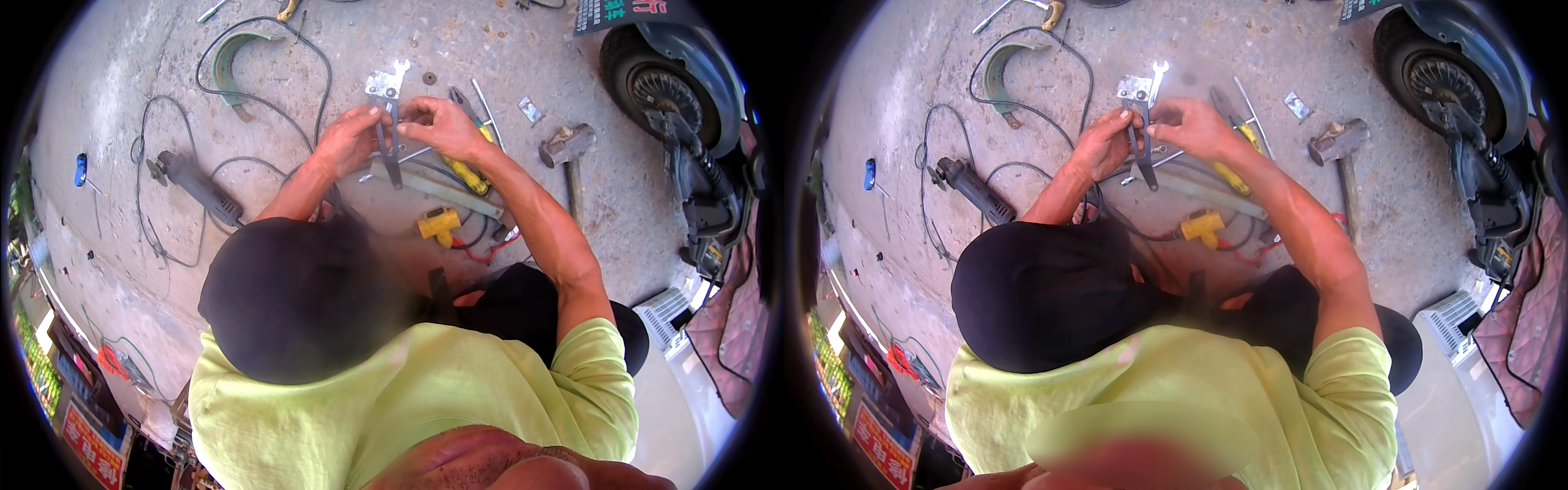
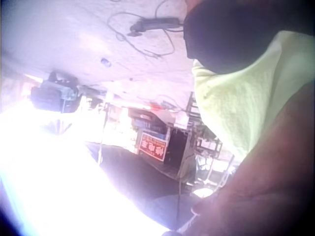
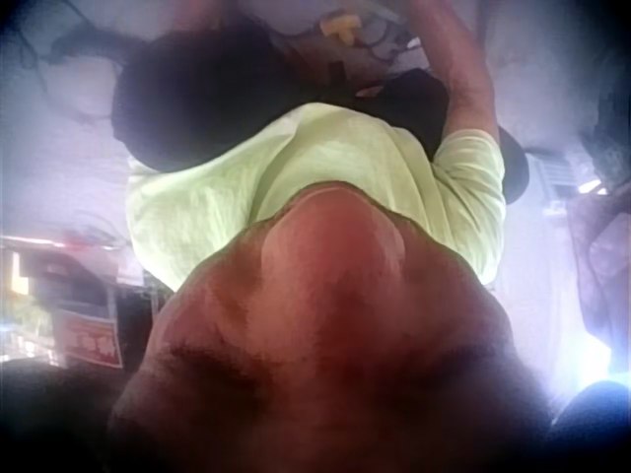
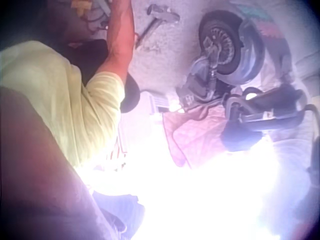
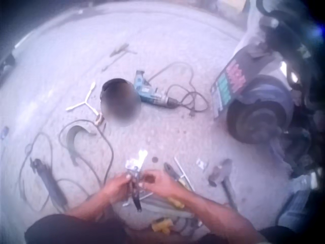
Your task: The person manipulates small metal brackets and bolts on the ground, using a hammer, pliers, and an angle grinder to shape and fit the components together.
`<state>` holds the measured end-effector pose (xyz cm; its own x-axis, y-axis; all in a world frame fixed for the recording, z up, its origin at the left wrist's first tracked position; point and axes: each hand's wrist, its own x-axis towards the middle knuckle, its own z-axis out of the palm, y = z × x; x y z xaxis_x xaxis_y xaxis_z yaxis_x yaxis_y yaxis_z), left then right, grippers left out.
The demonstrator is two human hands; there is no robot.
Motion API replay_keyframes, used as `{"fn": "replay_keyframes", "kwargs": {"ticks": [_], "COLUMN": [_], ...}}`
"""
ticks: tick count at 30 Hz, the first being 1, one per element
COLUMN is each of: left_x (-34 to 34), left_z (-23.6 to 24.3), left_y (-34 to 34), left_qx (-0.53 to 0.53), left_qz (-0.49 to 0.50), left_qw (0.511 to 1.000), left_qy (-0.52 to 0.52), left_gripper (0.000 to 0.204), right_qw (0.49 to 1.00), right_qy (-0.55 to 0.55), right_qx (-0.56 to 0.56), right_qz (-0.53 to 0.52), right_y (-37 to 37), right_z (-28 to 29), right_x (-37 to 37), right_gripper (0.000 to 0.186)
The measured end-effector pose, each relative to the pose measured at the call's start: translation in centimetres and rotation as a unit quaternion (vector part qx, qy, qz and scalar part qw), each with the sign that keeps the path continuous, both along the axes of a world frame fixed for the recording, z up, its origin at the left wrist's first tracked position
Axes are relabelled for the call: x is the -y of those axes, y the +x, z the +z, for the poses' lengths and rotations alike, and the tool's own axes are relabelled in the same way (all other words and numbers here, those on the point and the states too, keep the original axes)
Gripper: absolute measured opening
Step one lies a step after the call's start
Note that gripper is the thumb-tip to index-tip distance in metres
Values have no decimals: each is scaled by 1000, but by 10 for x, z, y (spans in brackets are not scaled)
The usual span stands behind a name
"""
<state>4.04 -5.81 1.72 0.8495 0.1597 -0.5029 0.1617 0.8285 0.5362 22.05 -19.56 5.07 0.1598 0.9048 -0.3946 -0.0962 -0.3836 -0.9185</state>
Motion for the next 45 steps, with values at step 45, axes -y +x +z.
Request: {"fn": "replay_keyframes", "kwargs": {"ticks": [45], "left_x": [-11], "left_z": [22], "left_y": [-12], "left_qx": [-131], "left_qz": [-95], "left_qw": [900], "left_qy": [404], "left_gripper": [25], "right_qw": [924], "right_qy": [-186], "right_qx": [229], "right_qz": [244], "right_y": [46], "right_z": [13], "right_x": [109], "right_gripper": [37]}}
